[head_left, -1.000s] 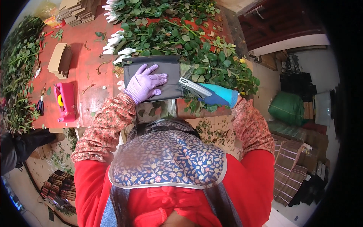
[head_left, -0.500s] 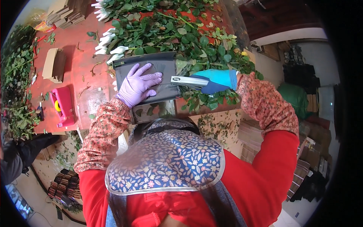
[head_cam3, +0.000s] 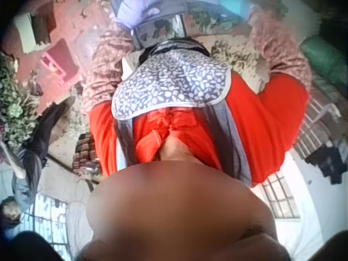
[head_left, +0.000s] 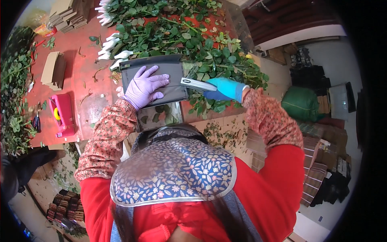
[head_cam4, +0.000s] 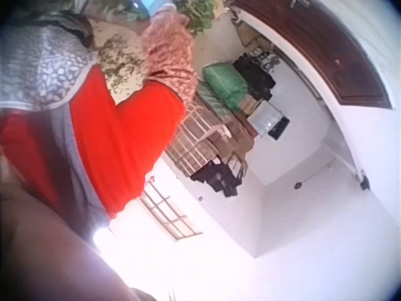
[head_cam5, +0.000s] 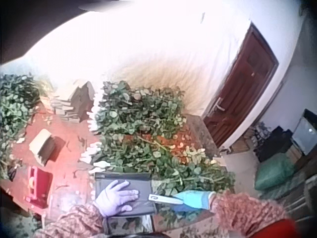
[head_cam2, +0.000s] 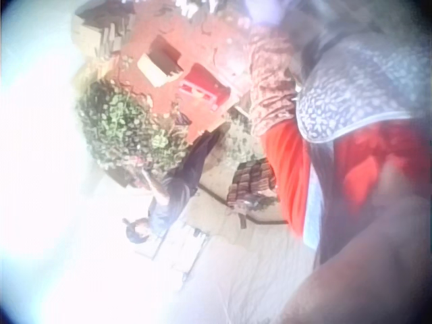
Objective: The person arranges white and pink roses into black containers, first by placing stems into a box with a divider and then by grouping bunches into larger black sleeves.
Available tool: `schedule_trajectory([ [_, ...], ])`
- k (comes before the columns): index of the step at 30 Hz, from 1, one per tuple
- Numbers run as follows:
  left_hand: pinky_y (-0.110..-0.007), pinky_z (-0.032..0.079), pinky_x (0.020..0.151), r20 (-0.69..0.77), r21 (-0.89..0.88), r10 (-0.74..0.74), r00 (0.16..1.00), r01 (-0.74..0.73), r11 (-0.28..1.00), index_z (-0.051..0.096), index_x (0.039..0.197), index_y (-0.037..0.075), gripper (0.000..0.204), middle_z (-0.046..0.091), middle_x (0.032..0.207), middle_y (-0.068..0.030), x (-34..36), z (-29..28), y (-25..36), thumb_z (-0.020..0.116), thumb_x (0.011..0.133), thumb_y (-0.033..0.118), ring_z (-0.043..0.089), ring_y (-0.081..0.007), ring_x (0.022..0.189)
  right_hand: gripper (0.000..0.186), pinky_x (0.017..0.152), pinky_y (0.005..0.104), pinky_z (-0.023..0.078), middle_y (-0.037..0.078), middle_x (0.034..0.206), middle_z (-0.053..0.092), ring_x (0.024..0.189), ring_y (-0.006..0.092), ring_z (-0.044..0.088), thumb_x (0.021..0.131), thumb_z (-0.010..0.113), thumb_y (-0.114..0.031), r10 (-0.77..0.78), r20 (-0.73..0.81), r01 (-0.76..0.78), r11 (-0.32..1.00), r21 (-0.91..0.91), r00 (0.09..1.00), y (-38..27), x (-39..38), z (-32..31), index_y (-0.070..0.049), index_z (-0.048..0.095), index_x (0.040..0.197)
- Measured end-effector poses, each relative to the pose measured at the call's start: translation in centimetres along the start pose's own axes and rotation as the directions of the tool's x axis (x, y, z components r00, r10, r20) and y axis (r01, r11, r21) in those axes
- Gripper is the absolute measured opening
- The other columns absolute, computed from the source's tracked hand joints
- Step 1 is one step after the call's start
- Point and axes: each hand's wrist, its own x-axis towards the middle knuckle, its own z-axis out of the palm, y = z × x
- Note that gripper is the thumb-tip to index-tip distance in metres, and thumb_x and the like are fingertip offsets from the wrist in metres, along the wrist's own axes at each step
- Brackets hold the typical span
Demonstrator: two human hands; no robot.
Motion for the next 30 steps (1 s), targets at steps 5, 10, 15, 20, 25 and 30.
schedule_trajectory([
  [5, -0.052, 0.036, 0.112, -0.029, -0.019, -0.025, 0.999, 0.025, 1.000, 0.066, 0.120, 0.014, 0.036, 0.063, 0.131, -0.0021, -0.2, -1.5, 2.1, 0.070, 0.086, 0.026, 0.050, -0.0337, 0.132, 0.038, 0.064, 0.0304, 0.052, 0.005, 0.083, 0.067, 0.071, 0.0107, 0.061, 0.091, 0.070, -0.028, 0.272, -0.031, -0.263, 0.948, 0.179, 0.962, -1.1, -3.2, 1.0, -0.006, 0.066, 0.122],
  [10, -0.045, 0.042, 0.110, 0.038, -0.895, -0.333, 0.942, 0.181, 0.408, 0.033, 0.149, 0.007, 0.089, 0.052, 0.142, -0.0164, -4.1, -2.3, 9.8, 0.082, 0.081, 0.037, 0.052, -0.0348, 0.131, 0.032, 0.076, 0.0355, 0.054, 0.011, 0.095, 0.072, 0.087, 0.0174, 0.068, 0.091, 0.071, -0.017, -0.152, -0.186, 0.214, 0.896, 0.388, 0.971, -6.9, -4.7, 4.3, -0.001, 0.065, 0.118],
  [15, -0.044, 0.050, 0.102, 0.344, -0.893, -0.570, 0.746, 0.074, -0.444, 0.022, 0.155, 0.006, 0.102, 0.057, 0.123, -0.0082, -5.6, -1.9, 14.4, 0.084, 0.077, 0.028, 0.059, -0.0215, 0.111, 0.025, 0.084, 0.0354, 0.055, 0.020, 0.103, 0.073, 0.094, 0.0235, 0.072, 0.090, 0.070, -0.009, -0.405, -0.386, 0.559, 0.612, 0.559, 0.829, -8.7, -0.5, 1.2, 0.000, 0.068, 0.113],
  [20, -0.040, 0.050, 0.091, 0.169, -0.953, -0.859, 0.483, -0.141, -0.266, 0.031, 0.148, 0.003, 0.087, 0.057, 0.104, -0.0078, -5.3, -2.8, 15.2, 0.077, 0.076, 0.019, 0.058, -0.0204, 0.095, 0.061, 0.089, 0.0461, 0.052, 0.020, 0.109, 0.070, 0.101, 0.0380, 0.067, 0.086, 0.071, -0.048, -0.547, -0.424, 0.457, 0.837, -0.302, 0.722, -2.8, 8.5, -4.8, -0.002, 0.060, 0.125],
  [25, -0.036, 0.054, 0.088, 0.033, -0.996, -0.975, 0.218, 0.086, -0.014, 0.035, 0.144, 0.002, 0.072, 0.059, 0.109, -0.0088, -12.2, -2.3, 11.9, 0.074, 0.084, 0.013, 0.063, -0.0200, 0.098, 0.069, 0.091, 0.0492, 0.047, 0.018, 0.113, 0.068, 0.102, 0.0380, 0.064, 0.077, 0.075, -0.058, -0.433, -0.231, 0.258, 0.804, -0.536, 0.871, 2.1, 10.1, -2.0, -0.008, 0.061, 0.124],
  [30, -0.040, 0.051, 0.094, -0.010, -0.682, -0.994, 0.113, 0.726, 0.089, 0.038, 0.145, -0.001, 0.085, 0.059, 0.124, -0.0169, -17.3, -0.1, 2.5, 0.082, 0.076, 0.021, 0.061, -0.0275, 0.111, 0.054, 0.086, 0.0510, 0.045, 0.015, 0.107, 0.067, 0.101, 0.0371, 0.062, 0.080, 0.073, -0.030, -0.506, -0.199, 0.325, 0.761, -0.562, 0.839, 1.1, 9.8, -2.2, -0.006, 0.059, 0.126],
])
